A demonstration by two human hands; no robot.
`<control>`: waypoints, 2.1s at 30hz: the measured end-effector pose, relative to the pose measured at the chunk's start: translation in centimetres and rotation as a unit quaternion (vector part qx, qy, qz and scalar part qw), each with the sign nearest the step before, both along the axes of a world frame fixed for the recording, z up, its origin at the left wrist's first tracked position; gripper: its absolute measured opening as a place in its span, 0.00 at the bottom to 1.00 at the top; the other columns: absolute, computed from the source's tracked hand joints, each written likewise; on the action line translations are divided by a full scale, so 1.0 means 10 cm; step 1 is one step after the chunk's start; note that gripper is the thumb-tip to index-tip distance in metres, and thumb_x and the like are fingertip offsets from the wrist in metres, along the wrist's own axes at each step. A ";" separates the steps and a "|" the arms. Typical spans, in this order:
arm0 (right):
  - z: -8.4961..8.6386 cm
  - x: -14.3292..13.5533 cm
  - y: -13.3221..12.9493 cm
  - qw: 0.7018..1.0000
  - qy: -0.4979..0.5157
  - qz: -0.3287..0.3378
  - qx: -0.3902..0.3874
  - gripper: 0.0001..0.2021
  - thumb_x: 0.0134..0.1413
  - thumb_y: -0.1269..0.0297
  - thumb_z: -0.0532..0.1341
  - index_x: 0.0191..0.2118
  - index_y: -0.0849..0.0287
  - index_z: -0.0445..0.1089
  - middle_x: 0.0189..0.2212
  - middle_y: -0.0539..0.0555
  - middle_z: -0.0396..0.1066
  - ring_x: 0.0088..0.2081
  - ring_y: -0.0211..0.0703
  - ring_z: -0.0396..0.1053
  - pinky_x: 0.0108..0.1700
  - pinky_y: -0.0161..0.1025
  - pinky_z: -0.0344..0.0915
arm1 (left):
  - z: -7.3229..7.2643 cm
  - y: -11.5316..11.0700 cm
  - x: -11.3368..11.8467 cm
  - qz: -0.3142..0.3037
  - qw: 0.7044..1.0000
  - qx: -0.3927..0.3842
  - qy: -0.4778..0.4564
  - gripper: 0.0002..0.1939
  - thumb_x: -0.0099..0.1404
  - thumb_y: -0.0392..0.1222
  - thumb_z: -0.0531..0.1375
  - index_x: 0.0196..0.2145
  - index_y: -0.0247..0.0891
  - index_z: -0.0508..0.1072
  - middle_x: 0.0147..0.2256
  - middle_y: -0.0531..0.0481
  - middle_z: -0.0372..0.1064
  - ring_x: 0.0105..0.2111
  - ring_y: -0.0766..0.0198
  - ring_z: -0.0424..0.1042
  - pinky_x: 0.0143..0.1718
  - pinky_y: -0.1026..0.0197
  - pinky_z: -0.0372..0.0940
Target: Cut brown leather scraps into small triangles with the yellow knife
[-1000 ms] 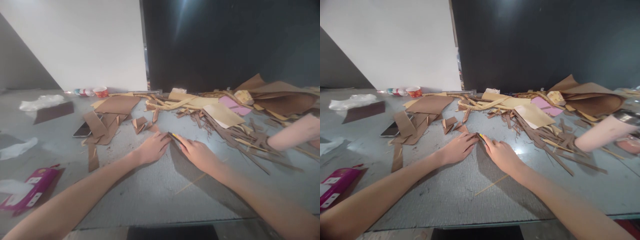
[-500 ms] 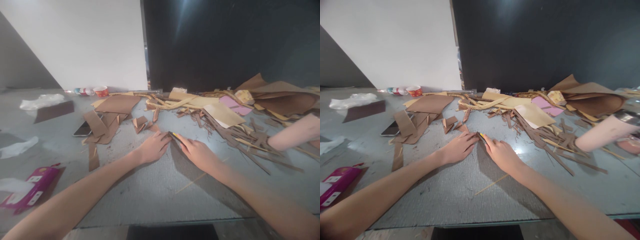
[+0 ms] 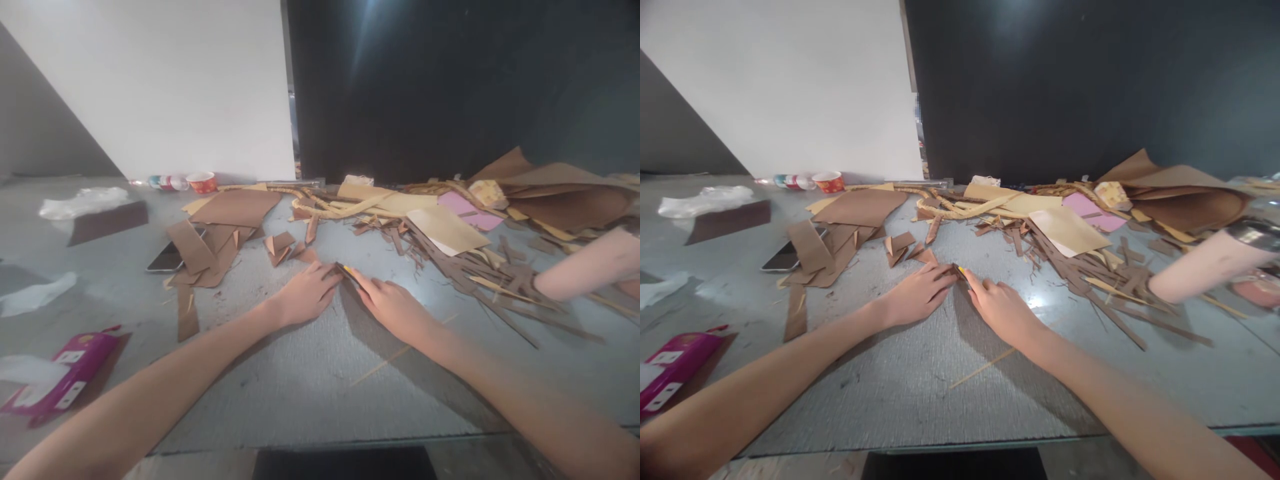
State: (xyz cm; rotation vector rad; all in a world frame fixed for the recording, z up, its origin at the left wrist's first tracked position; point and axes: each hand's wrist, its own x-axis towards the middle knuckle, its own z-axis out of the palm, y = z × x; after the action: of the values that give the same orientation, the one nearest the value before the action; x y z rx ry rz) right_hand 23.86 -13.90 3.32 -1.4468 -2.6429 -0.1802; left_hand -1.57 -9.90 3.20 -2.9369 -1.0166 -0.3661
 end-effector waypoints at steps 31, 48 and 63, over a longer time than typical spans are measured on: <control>-0.07 0.03 0.08 0.995 0.072 0.001 -0.064 0.32 0.78 0.64 0.47 0.82 0.55 0.46 0.42 0.62 0.81 0.40 0.53 0.81 0.41 0.42 0.72 | 0.01 -0.02 0.00 0.001 1.000 0.001 -0.017 0.22 0.82 0.40 0.48 0.66 0.39 0.70 0.66 0.37 0.65 0.62 0.47 0.67 0.64 0.42 0.66; -0.03 0.06 0.11 0.994 0.089 0.027 -0.061 0.33 0.75 0.64 0.50 0.81 0.57 0.51 0.39 0.61 0.81 0.37 0.49 0.79 0.39 0.41 0.69 | -0.04 0.00 0.00 0.008 1.000 0.002 -0.017 0.22 0.81 0.40 0.48 0.67 0.40 0.69 0.66 0.36 0.65 0.61 0.46 0.67 0.64 0.41 0.66; 0.27 0.01 0.11 0.988 0.100 -0.011 -0.115 0.31 0.72 0.64 0.51 0.77 0.57 0.61 0.27 0.53 0.78 0.23 0.40 0.66 0.29 0.38 0.51 | 0.05 -0.03 0.04 0.016 1.000 0.004 0.002 0.21 0.81 0.44 0.50 0.65 0.39 0.70 0.64 0.37 0.66 0.58 0.45 0.67 0.62 0.41 0.66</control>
State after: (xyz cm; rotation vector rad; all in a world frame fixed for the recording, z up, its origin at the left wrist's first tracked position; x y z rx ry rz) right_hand 24.00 -12.76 6.04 -1.4704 -2.5510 0.2635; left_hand -1.16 -10.20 3.66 -2.9090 -1.0565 -0.3616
